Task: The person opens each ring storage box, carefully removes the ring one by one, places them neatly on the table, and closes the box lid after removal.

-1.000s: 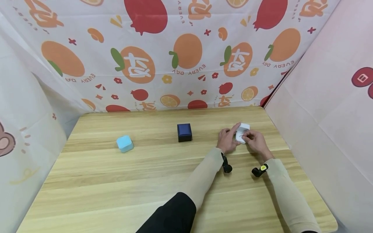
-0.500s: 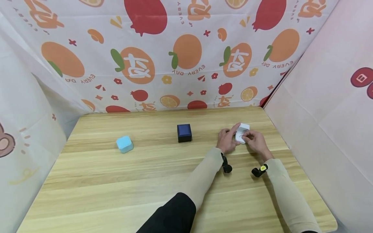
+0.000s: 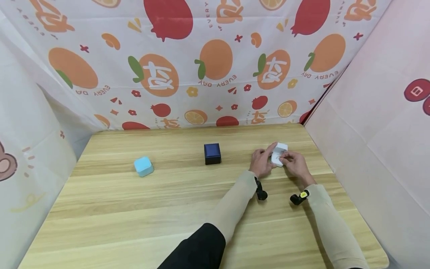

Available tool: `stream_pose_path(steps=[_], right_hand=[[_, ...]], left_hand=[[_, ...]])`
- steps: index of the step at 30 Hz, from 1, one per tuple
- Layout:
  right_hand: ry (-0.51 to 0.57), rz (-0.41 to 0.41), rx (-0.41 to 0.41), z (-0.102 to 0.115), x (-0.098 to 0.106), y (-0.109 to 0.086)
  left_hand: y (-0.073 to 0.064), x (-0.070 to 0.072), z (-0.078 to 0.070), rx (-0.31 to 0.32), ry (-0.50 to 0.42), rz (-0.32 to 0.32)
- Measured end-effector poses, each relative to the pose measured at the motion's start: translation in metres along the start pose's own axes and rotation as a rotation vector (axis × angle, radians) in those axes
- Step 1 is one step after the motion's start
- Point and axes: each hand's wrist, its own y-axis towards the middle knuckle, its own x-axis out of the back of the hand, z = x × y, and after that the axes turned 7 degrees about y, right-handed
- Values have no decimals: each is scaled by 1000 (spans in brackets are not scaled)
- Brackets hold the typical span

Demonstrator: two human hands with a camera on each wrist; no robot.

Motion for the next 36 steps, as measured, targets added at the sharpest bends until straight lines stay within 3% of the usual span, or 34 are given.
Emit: stream_pose_path(steps=[23,28,36], right_hand=[[-10,-5,2,-4,3,2],[49,-44,-22,-5,11,1],[106,-68,12,-10,16,4]], left_hand=[[1,0,0,17,-4,9],[0,-2,1,4,-6,7],[0,-2,3,-28,37,3]])
